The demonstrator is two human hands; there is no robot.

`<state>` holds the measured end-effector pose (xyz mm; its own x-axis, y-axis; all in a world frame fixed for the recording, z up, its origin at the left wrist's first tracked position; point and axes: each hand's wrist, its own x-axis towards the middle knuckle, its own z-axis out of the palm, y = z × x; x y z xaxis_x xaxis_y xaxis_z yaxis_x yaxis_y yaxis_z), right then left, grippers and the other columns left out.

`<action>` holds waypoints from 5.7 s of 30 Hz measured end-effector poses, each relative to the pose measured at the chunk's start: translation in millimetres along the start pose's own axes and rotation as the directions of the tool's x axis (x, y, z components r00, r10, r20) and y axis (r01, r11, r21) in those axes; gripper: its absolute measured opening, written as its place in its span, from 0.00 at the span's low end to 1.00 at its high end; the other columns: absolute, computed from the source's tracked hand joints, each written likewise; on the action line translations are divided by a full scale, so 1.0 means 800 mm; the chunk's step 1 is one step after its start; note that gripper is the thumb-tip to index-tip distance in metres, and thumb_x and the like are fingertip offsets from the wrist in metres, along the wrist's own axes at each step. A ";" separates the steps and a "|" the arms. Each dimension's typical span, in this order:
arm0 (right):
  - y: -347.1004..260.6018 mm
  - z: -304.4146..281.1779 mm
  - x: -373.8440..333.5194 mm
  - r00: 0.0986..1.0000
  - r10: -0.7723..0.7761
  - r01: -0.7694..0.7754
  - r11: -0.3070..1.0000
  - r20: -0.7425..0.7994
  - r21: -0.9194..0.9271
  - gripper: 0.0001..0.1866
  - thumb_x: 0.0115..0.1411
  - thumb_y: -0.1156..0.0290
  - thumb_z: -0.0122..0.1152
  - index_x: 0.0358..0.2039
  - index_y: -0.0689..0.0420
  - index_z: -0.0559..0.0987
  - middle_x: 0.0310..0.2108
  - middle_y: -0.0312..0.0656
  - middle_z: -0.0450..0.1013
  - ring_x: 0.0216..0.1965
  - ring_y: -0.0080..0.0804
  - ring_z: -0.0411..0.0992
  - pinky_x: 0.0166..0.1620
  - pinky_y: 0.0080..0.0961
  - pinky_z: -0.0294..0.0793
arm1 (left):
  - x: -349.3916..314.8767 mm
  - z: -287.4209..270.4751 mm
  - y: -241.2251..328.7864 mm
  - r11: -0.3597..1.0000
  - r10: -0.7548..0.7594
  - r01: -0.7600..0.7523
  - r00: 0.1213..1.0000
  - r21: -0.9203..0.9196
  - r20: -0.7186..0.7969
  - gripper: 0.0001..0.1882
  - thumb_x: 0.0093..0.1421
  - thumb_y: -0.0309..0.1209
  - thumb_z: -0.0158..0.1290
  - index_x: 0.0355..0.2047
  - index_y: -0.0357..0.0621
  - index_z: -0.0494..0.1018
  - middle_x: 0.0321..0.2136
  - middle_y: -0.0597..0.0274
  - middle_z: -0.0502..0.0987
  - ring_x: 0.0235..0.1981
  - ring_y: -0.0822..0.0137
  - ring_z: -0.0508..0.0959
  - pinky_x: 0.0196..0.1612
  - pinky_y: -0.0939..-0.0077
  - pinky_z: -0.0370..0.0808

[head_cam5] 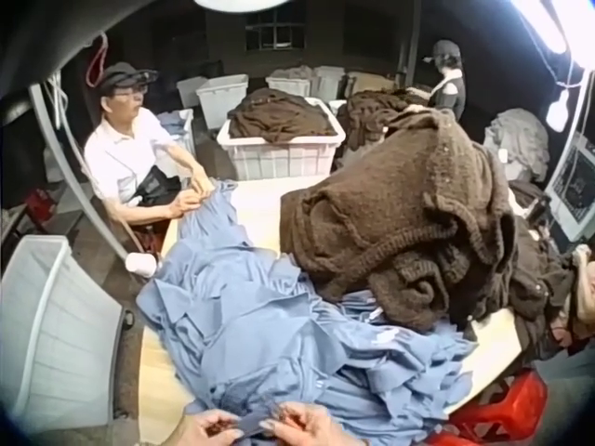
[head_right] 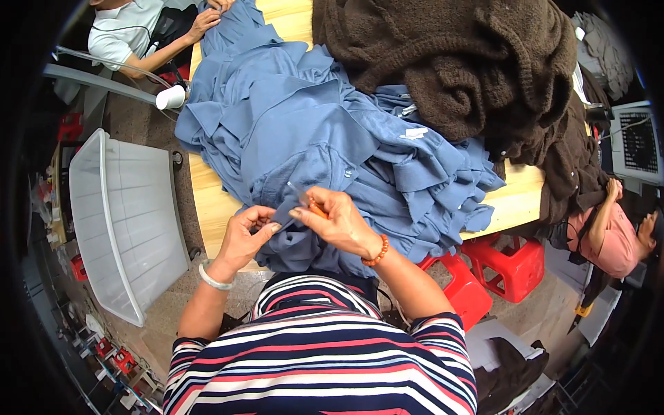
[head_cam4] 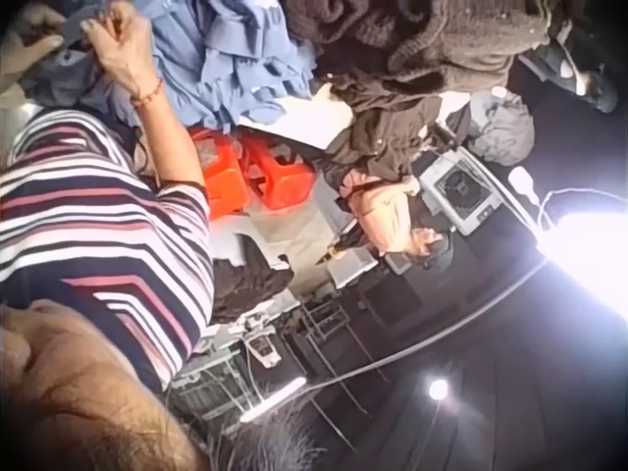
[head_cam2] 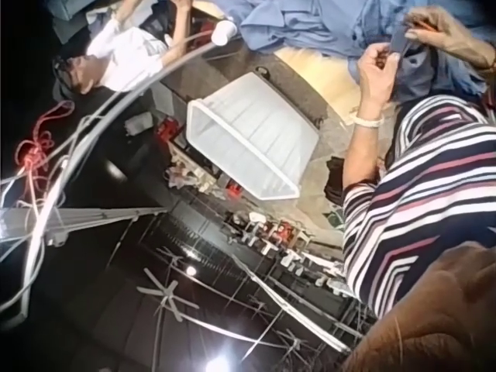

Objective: Inspecting garments, attaching price tags or labels using a tagging tool, and trimming loose threads with scissors.

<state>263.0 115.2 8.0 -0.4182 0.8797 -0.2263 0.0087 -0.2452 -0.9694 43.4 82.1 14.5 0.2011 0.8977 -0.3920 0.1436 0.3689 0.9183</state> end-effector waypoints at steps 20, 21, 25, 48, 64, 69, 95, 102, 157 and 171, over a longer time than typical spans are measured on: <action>-0.039 0.034 -0.017 0.933 -0.337 0.340 0.715 0.125 -0.611 0.17 0.54 0.66 0.66 0.40 0.61 0.73 0.25 0.43 0.72 0.23 0.38 0.74 0.26 0.30 0.71 | -0.020 -0.009 -0.005 0.806 -0.133 0.098 0.991 -0.583 -0.018 0.06 0.61 0.24 0.54 0.38 0.36 0.76 0.32 0.68 0.78 0.32 0.80 0.74 0.39 0.86 0.70; -0.034 0.038 -0.015 0.936 -0.325 0.338 0.707 0.139 -0.622 0.16 0.55 0.65 0.65 0.38 0.61 0.72 0.23 0.44 0.71 0.23 0.41 0.73 0.26 0.33 0.70 | -0.020 -0.007 -0.003 0.808 -0.127 0.078 0.991 -0.584 -0.044 0.06 0.62 0.24 0.53 0.38 0.36 0.76 0.31 0.68 0.78 0.33 0.81 0.73 0.40 0.87 0.70; -0.019 0.042 -0.006 0.949 -0.285 0.306 0.715 0.137 -0.629 0.13 0.58 0.65 0.60 0.30 0.59 0.68 0.22 0.47 0.70 0.24 0.49 0.71 0.26 0.39 0.68 | -0.022 -0.009 -0.007 0.805 -0.129 0.097 0.992 -0.585 -0.013 0.06 0.62 0.24 0.53 0.38 0.35 0.76 0.32 0.67 0.78 0.33 0.81 0.73 0.40 0.87 0.70; -0.013 0.031 0.009 0.982 -0.135 0.185 0.788 0.129 -0.587 0.14 0.60 0.64 0.60 0.41 0.57 0.71 0.19 0.43 0.71 0.17 0.40 0.70 0.23 0.32 0.67 | -0.017 -0.014 -0.005 0.809 -0.180 0.131 0.983 -0.573 -0.028 0.06 0.62 0.25 0.53 0.37 0.37 0.76 0.30 0.71 0.76 0.31 0.82 0.72 0.38 0.87 0.68; 0.005 0.030 0.040 0.999 0.041 -0.043 0.984 -0.014 -0.170 0.20 0.63 0.64 0.57 0.19 0.60 0.64 0.15 0.32 0.50 0.20 0.16 0.50 0.22 0.24 0.53 | -0.008 -0.040 -0.038 0.994 -0.097 0.100 0.994 -0.055 0.054 0.05 0.59 0.22 0.54 0.36 0.36 0.74 0.30 0.72 0.75 0.32 0.82 0.71 0.39 0.87 0.67; 0.023 0.036 0.045 0.990 0.030 -0.074 0.941 -0.137 -0.330 0.20 0.62 0.64 0.59 0.18 0.61 0.66 0.14 0.33 0.54 0.20 0.18 0.51 0.22 0.25 0.54 | -0.021 -0.041 -0.044 0.943 -0.107 0.121 0.992 -0.311 0.060 0.07 0.60 0.23 0.54 0.39 0.35 0.75 0.31 0.71 0.76 0.32 0.82 0.72 0.39 0.88 0.68; 0.018 0.087 0.002 0.974 -0.164 0.224 0.735 0.153 -0.640 0.11 0.57 0.68 0.60 0.34 0.59 0.68 0.25 0.47 0.72 0.27 0.47 0.73 0.29 0.39 0.71 | -0.044 -0.042 -0.046 0.675 -0.338 0.224 0.941 -0.703 -0.024 0.08 0.63 0.26 0.52 0.41 0.38 0.75 0.31 0.70 0.77 0.27 0.82 0.71 0.33 0.86 0.69; 0.023 0.085 0.006 0.965 -0.188 0.262 0.685 0.182 -0.680 0.11 0.57 0.68 0.59 0.33 0.58 0.67 0.24 0.46 0.71 0.26 0.45 0.73 0.29 0.38 0.71 | -0.041 -0.039 -0.043 0.652 -0.341 0.224 0.940 -0.724 -0.017 0.08 0.64 0.28 0.52 0.41 0.38 0.74 0.27 0.73 0.73 0.27 0.82 0.69 0.33 0.86 0.68; 0.027 0.065 0.022 0.941 -0.221 0.335 0.715 0.256 -0.614 0.11 0.59 0.66 0.59 0.31 0.57 0.68 0.19 0.45 0.69 0.22 0.48 0.71 0.25 0.38 0.68 | -0.033 -0.034 -0.048 0.689 -0.318 0.182 0.946 -0.702 -0.066 0.07 0.63 0.27 0.52 0.40 0.38 0.75 0.29 0.70 0.75 0.29 0.80 0.71 0.33 0.86 0.69; 0.032 0.046 0.020 0.973 -0.226 0.205 0.776 0.040 -0.597 0.15 0.52 0.64 0.69 0.33 0.57 0.72 0.19 0.42 0.68 0.18 0.39 0.69 0.24 0.31 0.69 | -0.038 -0.039 -0.057 0.737 -0.265 0.146 0.961 -0.660 -0.083 0.09 0.64 0.26 0.50 0.43 0.39 0.75 0.31 0.69 0.77 0.30 0.79 0.74 0.36 0.85 0.71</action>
<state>223.3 108.5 -16.8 -0.4452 0.8954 0.0030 0.4631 0.2331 -0.8551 0.7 45.6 -14.1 0.0748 0.7845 -0.6155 -0.5046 0.5622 0.6552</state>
